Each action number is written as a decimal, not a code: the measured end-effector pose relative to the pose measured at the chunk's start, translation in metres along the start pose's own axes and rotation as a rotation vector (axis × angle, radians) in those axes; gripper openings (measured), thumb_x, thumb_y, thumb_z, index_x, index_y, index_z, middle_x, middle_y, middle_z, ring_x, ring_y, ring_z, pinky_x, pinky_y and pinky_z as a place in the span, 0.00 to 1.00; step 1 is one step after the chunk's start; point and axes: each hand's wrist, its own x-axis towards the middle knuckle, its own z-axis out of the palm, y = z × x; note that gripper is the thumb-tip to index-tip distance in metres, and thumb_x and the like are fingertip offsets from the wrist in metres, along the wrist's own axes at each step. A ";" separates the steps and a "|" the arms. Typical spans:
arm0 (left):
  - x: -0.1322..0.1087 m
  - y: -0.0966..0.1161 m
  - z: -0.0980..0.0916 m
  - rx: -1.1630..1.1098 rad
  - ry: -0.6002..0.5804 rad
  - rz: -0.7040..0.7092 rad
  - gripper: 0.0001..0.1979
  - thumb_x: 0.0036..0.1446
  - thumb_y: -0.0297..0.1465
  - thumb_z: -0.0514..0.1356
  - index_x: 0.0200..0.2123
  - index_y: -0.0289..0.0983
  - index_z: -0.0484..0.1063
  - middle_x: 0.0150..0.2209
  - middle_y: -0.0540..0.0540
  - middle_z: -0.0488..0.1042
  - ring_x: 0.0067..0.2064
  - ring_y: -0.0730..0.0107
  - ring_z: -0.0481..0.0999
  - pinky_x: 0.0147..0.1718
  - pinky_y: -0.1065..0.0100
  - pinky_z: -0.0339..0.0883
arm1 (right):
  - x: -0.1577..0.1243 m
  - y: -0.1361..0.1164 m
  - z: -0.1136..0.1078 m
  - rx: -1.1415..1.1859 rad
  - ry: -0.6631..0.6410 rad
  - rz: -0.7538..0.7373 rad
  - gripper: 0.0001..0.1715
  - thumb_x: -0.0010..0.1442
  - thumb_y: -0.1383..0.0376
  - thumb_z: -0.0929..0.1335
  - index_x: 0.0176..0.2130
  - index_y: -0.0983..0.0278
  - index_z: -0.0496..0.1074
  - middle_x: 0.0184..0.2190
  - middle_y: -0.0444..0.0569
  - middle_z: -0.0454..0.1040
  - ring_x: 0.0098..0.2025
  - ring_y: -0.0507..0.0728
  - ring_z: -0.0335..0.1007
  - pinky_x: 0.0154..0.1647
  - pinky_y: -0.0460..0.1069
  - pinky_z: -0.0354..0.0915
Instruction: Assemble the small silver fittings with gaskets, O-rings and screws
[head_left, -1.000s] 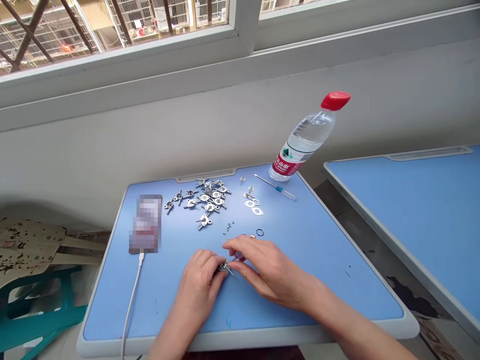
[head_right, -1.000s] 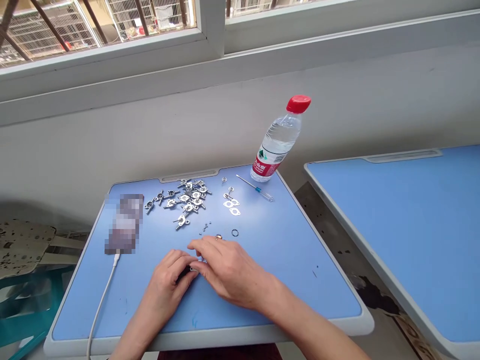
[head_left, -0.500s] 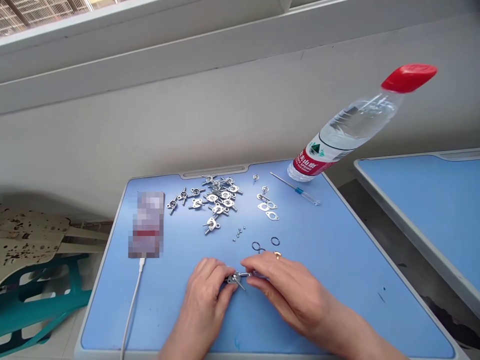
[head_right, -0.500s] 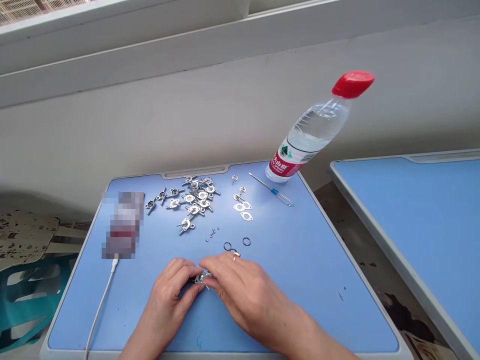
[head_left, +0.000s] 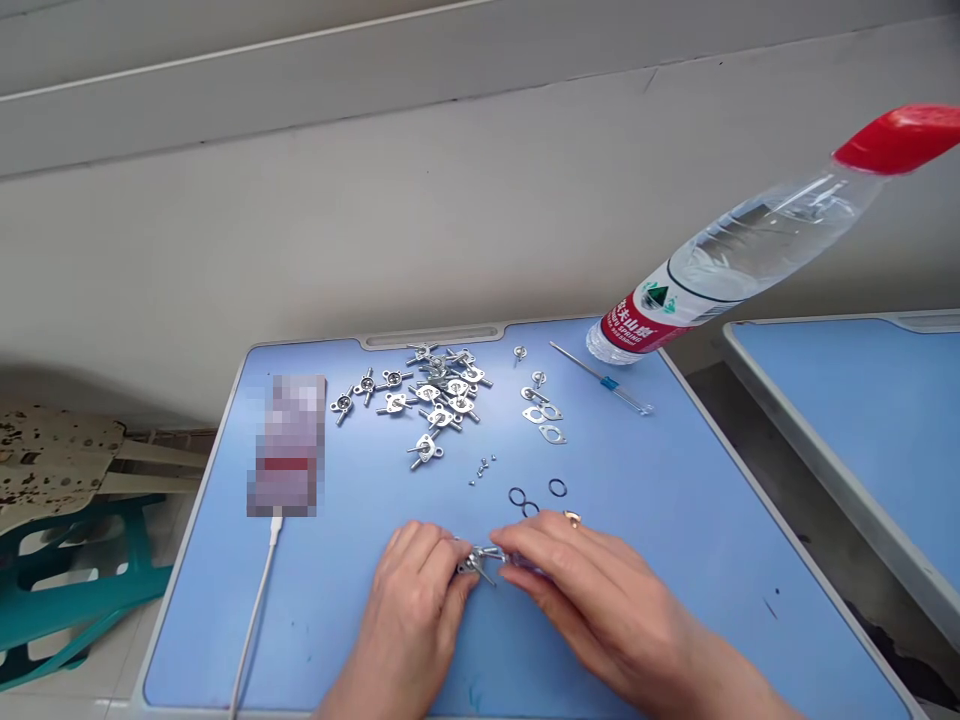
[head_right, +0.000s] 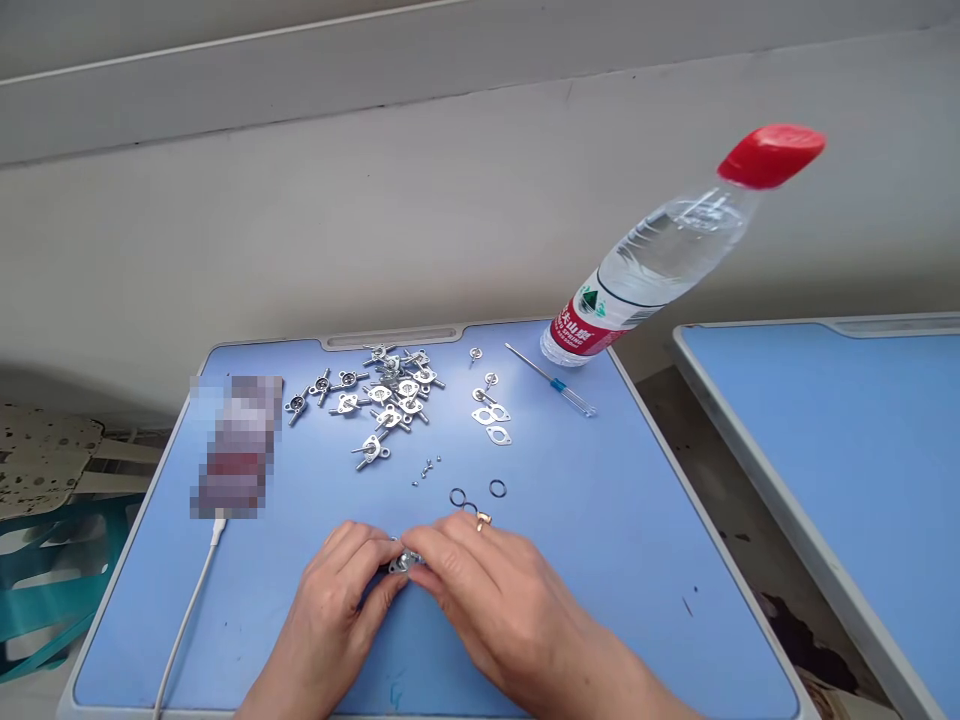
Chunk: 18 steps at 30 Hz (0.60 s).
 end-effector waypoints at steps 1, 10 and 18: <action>0.000 0.000 0.000 0.010 -0.003 0.002 0.06 0.65 0.23 0.52 0.40 0.38 0.66 0.34 0.47 0.71 0.34 0.63 0.68 0.32 0.64 0.64 | 0.001 -0.001 0.001 -0.004 0.012 -0.010 0.09 0.71 0.70 0.58 0.43 0.65 0.66 0.28 0.47 0.74 0.29 0.53 0.68 0.28 0.47 0.63; 0.000 0.000 -0.002 0.058 -0.014 0.004 0.06 0.66 0.25 0.51 0.40 0.38 0.67 0.34 0.46 0.71 0.34 0.64 0.69 0.32 0.64 0.64 | 0.008 -0.003 0.002 0.061 0.074 0.047 0.14 0.72 0.63 0.59 0.33 0.62 0.65 0.22 0.43 0.69 0.23 0.50 0.61 0.25 0.45 0.60; 0.000 0.003 -0.003 0.071 -0.028 -0.007 0.05 0.64 0.24 0.53 0.38 0.39 0.66 0.34 0.47 0.71 0.34 0.64 0.69 0.32 0.65 0.64 | 0.003 0.008 -0.003 0.047 0.079 0.124 0.10 0.68 0.68 0.62 0.33 0.62 0.65 0.23 0.43 0.69 0.23 0.51 0.63 0.25 0.46 0.61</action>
